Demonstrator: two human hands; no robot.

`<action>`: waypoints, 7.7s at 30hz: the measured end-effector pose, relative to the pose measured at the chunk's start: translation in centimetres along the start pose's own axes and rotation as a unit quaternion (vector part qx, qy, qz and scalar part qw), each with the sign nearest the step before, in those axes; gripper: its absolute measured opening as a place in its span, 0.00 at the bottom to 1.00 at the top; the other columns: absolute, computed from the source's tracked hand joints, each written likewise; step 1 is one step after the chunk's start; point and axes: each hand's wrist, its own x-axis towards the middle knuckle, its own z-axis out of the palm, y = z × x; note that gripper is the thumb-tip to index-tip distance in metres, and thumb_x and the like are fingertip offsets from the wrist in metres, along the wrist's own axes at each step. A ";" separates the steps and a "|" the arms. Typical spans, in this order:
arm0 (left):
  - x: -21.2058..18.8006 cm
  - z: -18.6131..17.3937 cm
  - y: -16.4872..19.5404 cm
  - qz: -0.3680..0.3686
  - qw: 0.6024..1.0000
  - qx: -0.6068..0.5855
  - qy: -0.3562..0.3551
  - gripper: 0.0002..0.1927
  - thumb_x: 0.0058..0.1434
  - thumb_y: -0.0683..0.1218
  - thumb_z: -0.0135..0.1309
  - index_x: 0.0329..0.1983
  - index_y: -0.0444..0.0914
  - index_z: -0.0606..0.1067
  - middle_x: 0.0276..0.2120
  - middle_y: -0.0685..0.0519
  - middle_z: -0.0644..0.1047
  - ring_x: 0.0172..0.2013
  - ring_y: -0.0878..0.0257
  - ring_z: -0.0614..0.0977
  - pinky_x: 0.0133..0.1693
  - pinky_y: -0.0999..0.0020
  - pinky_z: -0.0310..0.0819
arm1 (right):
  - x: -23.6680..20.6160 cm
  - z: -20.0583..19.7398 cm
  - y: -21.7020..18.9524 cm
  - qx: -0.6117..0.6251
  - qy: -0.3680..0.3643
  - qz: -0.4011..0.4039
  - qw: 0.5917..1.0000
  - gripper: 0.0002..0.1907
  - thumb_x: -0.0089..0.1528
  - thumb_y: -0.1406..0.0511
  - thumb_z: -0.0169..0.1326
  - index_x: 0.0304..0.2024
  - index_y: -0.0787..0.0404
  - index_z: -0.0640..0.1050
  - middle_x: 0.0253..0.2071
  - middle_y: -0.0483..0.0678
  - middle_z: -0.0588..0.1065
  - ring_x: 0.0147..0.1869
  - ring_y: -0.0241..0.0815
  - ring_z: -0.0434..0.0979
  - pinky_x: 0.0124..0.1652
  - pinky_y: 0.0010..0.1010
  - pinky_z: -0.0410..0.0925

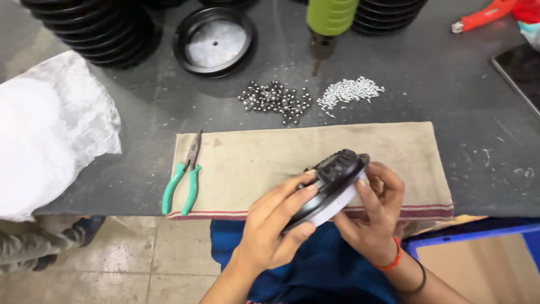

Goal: The person uses a green electric screwdriver to drive screws into a black round plastic light fixture housing, picks small screws from the table, fits a white diffuser disc into the housing, and stacks finished fixtures with others on the workbench.

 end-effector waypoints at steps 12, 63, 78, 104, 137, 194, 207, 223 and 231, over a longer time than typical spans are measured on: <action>0.3 -0.3 -0.1 0.010 1.000 0.011 -0.005 0.24 0.71 0.53 0.55 0.62 0.32 0.73 0.62 0.36 0.76 0.56 0.44 0.84 0.57 0.59 0.80 | 0.1 0.1 -0.2 -0.031 0.004 -0.014 0.999 0.41 0.52 0.73 0.69 0.63 0.52 0.66 0.67 0.55 0.57 0.71 0.58 0.63 0.60 0.42 0.68; 3.3 -2.0 -0.1 -0.014 0.991 0.135 -0.010 0.26 0.49 0.50 0.71 0.50 0.39 0.77 0.43 0.52 0.84 0.39 0.54 0.87 0.41 0.64 0.80 | 14.0 3.2 16.8 -0.110 -0.375 -0.046 0.919 0.07 0.56 0.70 0.58 0.36 0.61 0.84 0.38 0.50 0.80 0.45 0.51 0.80 0.46 0.40 0.72; 3.4 -2.0 -0.2 -0.017 0.991 0.129 -0.006 0.26 0.51 0.53 0.72 0.49 0.38 0.77 0.41 0.51 0.84 0.36 0.56 0.87 0.38 0.66 0.80 | 15.2 3.2 15.1 -0.076 -0.462 0.076 0.880 0.09 0.57 0.66 0.57 0.39 0.59 0.83 0.34 0.48 0.79 0.36 0.46 0.81 0.40 0.36 0.73; 2.3 -2.5 0.6 0.046 0.994 0.103 -0.008 0.25 0.55 0.54 0.71 0.51 0.39 0.76 0.42 0.51 0.84 0.43 0.54 0.87 0.47 0.63 0.82 | 14.3 3.3 13.5 -0.084 -0.446 0.054 0.890 0.06 0.59 0.66 0.59 0.38 0.59 0.81 0.35 0.49 0.78 0.37 0.42 0.80 0.39 0.33 0.73; 4.1 -3.4 -0.5 -0.046 0.995 0.089 -0.016 0.25 0.51 0.54 0.71 0.47 0.37 0.77 0.38 0.50 0.84 0.34 0.55 0.87 0.36 0.66 0.81 | 18.0 -4.7 -3.7 0.081 -0.399 -0.231 0.884 0.15 0.55 0.73 0.59 0.45 0.62 0.81 0.45 0.50 0.79 0.47 0.49 0.80 0.44 0.37 0.74; 3.9 -2.9 -2.1 -0.059 0.990 0.124 0.027 0.25 0.55 0.57 0.68 0.49 0.39 0.76 0.33 0.48 0.83 0.32 0.54 0.86 0.35 0.63 0.79 | 19.3 -1.1 -5.7 0.582 -0.090 0.154 0.794 0.17 0.60 0.73 0.54 0.52 0.69 0.70 0.33 0.58 0.73 0.31 0.48 0.76 0.32 0.34 0.71; -3.4 1.4 -7.0 -0.205 0.675 -0.558 0.436 0.33 0.56 0.54 0.65 0.58 0.29 0.71 0.50 0.44 0.81 0.51 0.53 0.82 0.53 0.58 0.77 | 3.1 4.7 -2.3 0.360 -0.147 0.324 0.862 0.37 0.55 0.70 0.64 0.65 0.67 0.66 0.62 0.51 0.72 0.66 0.40 0.70 0.63 0.35 0.64; 1.2 -3.4 0.2 0.063 0.994 0.093 0.000 0.27 0.53 0.51 0.70 0.53 0.36 0.77 0.47 0.48 0.82 0.47 0.52 0.86 0.49 0.62 0.81 | 7.2 -1.0 -0.6 0.128 -0.212 -0.048 0.968 0.25 0.48 0.65 0.67 0.47 0.62 0.78 0.48 0.49 0.80 0.56 0.52 0.82 0.57 0.39 0.74; 2.0 -2.7 0.8 0.063 0.988 0.141 0.013 0.27 0.54 0.54 0.70 0.51 0.37 0.77 0.43 0.50 0.82 0.43 0.55 0.86 0.47 0.64 0.81 | 7.4 -0.7 -0.3 0.135 -0.200 -0.048 0.969 0.23 0.51 0.64 0.67 0.48 0.62 0.78 0.48 0.50 0.81 0.54 0.51 0.84 0.55 0.39 0.76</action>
